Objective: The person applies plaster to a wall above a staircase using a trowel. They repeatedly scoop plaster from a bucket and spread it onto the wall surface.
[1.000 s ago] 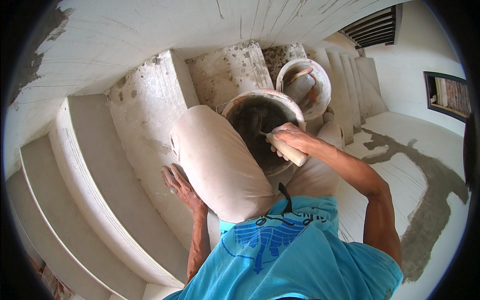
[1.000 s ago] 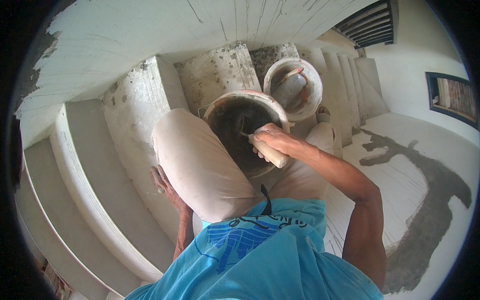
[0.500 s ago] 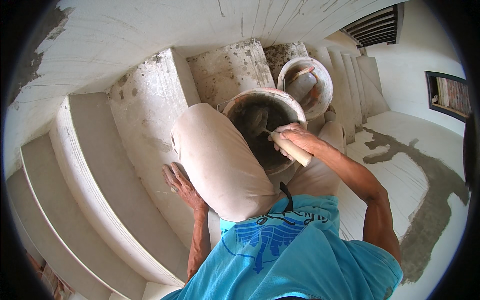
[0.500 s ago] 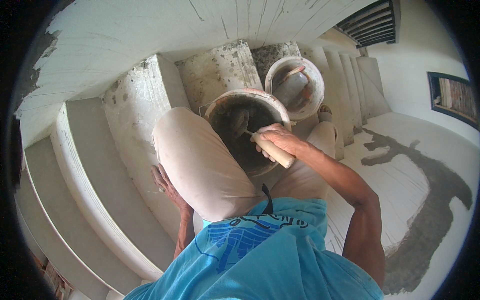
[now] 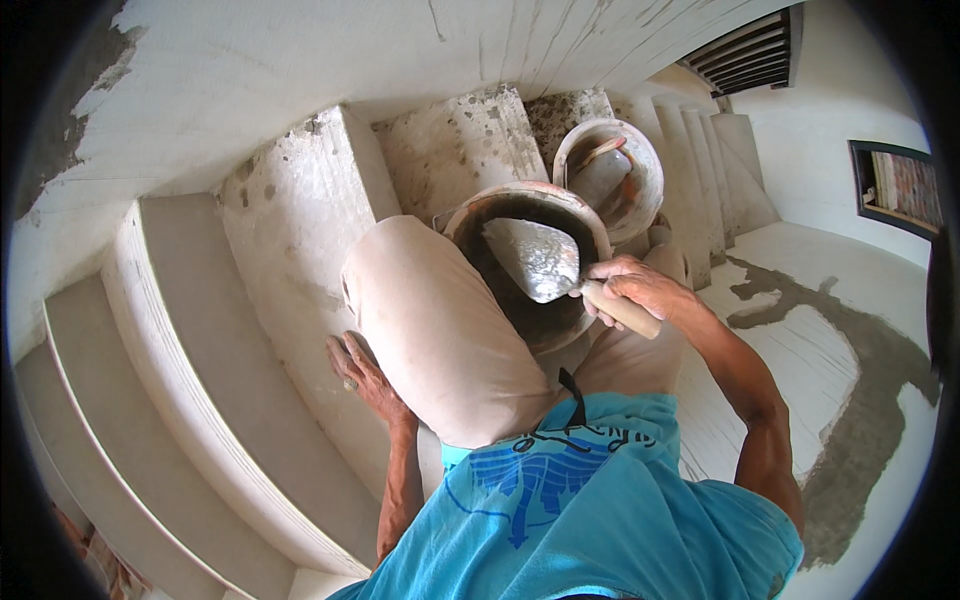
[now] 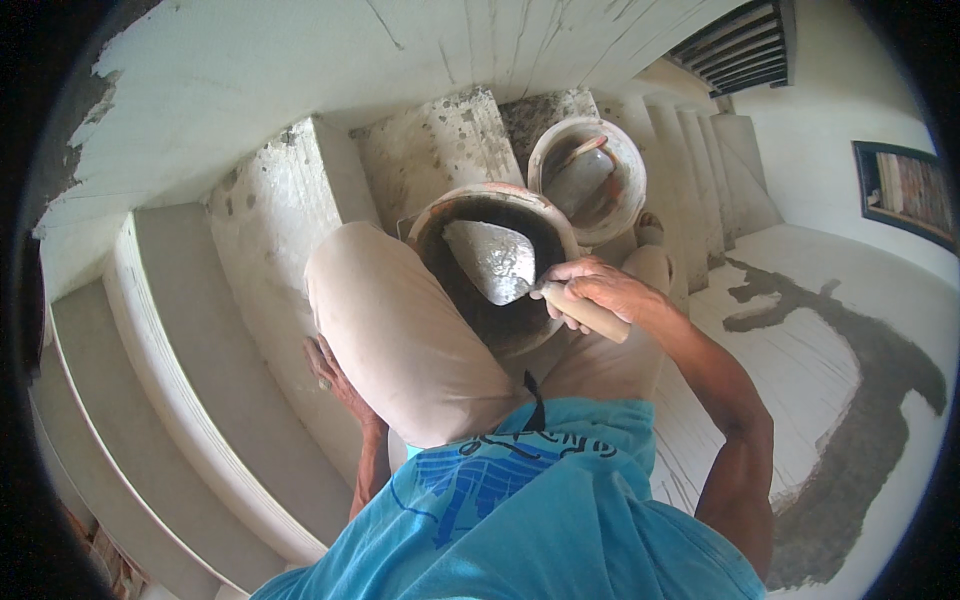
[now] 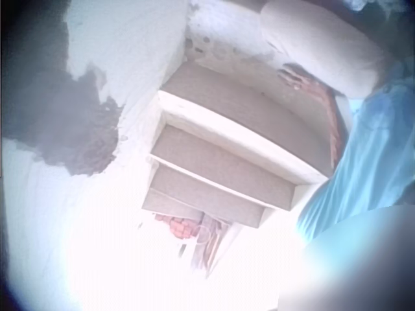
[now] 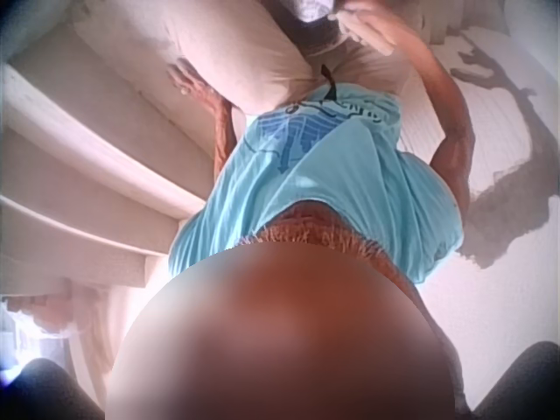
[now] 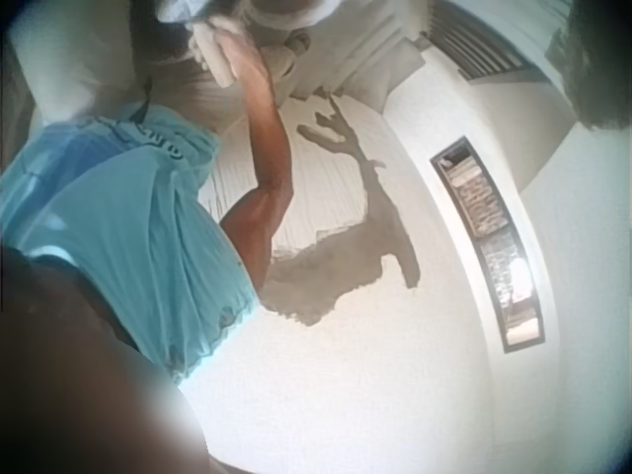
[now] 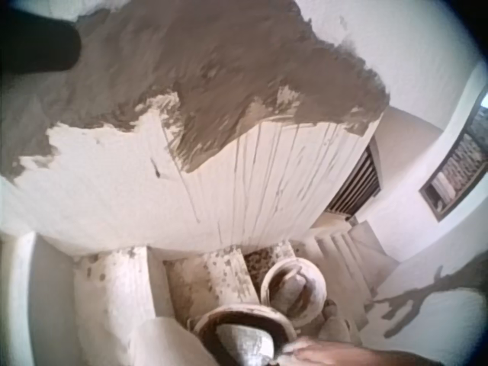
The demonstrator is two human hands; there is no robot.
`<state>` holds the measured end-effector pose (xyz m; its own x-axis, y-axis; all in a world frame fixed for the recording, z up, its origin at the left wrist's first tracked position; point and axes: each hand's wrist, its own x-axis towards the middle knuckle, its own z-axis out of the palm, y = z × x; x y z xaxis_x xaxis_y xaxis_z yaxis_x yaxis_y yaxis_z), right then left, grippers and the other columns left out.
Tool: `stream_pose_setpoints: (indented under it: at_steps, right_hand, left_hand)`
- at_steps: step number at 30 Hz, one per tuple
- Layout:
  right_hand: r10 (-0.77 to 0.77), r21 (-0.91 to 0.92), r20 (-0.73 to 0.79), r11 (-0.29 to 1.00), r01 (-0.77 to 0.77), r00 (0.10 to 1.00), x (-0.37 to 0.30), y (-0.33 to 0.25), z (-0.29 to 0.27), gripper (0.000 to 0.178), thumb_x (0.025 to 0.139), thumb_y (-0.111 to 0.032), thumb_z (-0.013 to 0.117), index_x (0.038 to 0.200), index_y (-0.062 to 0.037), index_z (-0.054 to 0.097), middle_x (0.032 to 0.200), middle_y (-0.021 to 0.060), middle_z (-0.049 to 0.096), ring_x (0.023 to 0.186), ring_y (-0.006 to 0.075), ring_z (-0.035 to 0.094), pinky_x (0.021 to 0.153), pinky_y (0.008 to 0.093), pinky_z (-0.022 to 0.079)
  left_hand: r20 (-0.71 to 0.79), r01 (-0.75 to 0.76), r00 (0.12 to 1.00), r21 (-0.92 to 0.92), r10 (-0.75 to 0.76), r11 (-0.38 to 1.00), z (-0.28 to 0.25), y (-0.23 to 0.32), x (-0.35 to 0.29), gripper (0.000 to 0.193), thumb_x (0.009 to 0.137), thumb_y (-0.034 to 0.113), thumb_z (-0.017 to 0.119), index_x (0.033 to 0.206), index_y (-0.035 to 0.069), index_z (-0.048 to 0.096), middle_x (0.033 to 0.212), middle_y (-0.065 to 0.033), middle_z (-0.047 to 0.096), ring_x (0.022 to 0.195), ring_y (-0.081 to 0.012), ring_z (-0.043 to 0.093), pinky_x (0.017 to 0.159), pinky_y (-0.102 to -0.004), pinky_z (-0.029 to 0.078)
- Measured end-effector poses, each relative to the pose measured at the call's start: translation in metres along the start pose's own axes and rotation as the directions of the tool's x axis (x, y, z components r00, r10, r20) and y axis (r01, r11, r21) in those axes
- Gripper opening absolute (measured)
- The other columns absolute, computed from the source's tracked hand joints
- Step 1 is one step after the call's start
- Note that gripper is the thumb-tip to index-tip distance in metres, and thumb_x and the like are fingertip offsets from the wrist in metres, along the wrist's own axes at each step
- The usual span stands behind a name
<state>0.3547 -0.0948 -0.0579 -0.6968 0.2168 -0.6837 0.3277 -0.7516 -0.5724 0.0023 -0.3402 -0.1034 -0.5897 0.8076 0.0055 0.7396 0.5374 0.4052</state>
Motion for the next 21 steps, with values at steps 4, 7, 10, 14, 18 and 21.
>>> stream_pose_setpoints:
  at_steps: [4, 7, 10, 14, 18, 21]
  right_hand:
    - [-0.086, -0.032, -0.061, 0.996, 0.084, 0.994, -0.023, -0.010, -0.004, 0.049, 0.078, -0.034, 0.063, 0.103, 0.0071, 0.064, 0.085, 0.0138, 0.067, 0.063, 0.0177, 0.063, 0.054, 0.0301, 0.053]
    - [-0.181, 0.068, -0.112, 0.980, 0.189, 0.977, -0.025, -0.004, -0.006, 0.057, 0.073, -0.041, 0.070, 0.103, 0.0079, 0.066, 0.083, 0.0156, 0.068, 0.062, 0.0176, 0.063, 0.052, 0.0302, 0.052]
    - [-0.282, 0.150, -0.135, 0.942, 0.301, 0.950, -0.030, -0.003, -0.012, 0.055, 0.077, -0.031, 0.063, 0.117, 0.0069, 0.064, 0.085, 0.0166, 0.068, 0.059, 0.0157, 0.059, 0.052, 0.0290, 0.051]
    - [-0.488, 0.152, -0.268, 0.830, 0.537, 0.831, -0.024, -0.018, -0.024, 0.056, 0.079, -0.032, 0.065, 0.117, 0.0086, 0.064, 0.088, 0.0199, 0.069, 0.056, 0.0170, 0.059, 0.051, 0.0295, 0.051]
    - [-0.663, 0.002, -0.480, 0.655, 0.756, 0.575, -0.027, -0.056, -0.039, 0.052, 0.085, -0.032, 0.061, 0.119, 0.0087, 0.062, 0.082, 0.0142, 0.064, 0.059, 0.0169, 0.059, 0.052, 0.0311, 0.052]
    - [-0.757, -0.160, -0.595, 0.441, 0.883, 0.270, -0.029, -0.092, -0.046, 0.047, 0.094, -0.034, 0.055, 0.119, 0.0059, 0.058, 0.081, 0.0093, 0.059, 0.061, 0.0155, 0.059, 0.054, 0.0301, 0.052]
  left_hand:
    - [0.004, 0.004, 1.000, 0.030, -0.004, 1.000, 0.001, -0.002, 0.001, 0.081, 0.098, 0.056, 0.052, 0.160, 0.011, 0.026, 0.164, -0.0234, 0.019, 0.150, -0.0445, 0.019, 0.119, -0.0574, 0.026]
    - [-0.002, 0.042, 0.999, -0.049, -0.042, 0.998, 0.000, -0.001, -0.001, 0.081, 0.097, 0.055, 0.053, 0.158, 0.009, 0.030, 0.163, -0.0253, 0.019, 0.149, -0.0457, 0.020, 0.118, -0.0578, 0.027]
    - [0.061, 0.029, 0.998, -0.026, -0.027, 0.999, -0.006, -0.001, 0.001, 0.083, 0.095, 0.058, 0.052, 0.157, 0.006, 0.033, 0.163, -0.0271, 0.018, 0.149, -0.0471, 0.020, 0.117, -0.0575, 0.029]
    - [-0.010, -0.034, 0.999, -0.178, 0.032, 0.983, -0.002, -0.010, -0.005, 0.090, 0.095, 0.069, 0.040, 0.157, 0.004, 0.033, 0.161, -0.0299, 0.020, 0.147, -0.0492, 0.024, 0.116, -0.0580, 0.029]
    - [-0.043, -0.098, 0.994, 0.068, 0.101, 0.993, -0.004, -0.001, -0.005, 0.087, 0.095, 0.062, 0.045, 0.158, 0.005, 0.028, 0.162, -0.0300, 0.020, 0.146, -0.0503, 0.024, 0.114, -0.0575, 0.032]
    - [-0.019, -0.194, 0.980, 0.167, 0.199, 0.967, -0.016, 0.000, -0.001, 0.079, 0.097, 0.053, 0.046, 0.156, 0.003, 0.030, 0.158, -0.0336, 0.026, 0.143, -0.0514, 0.029, 0.114, -0.0586, 0.031]
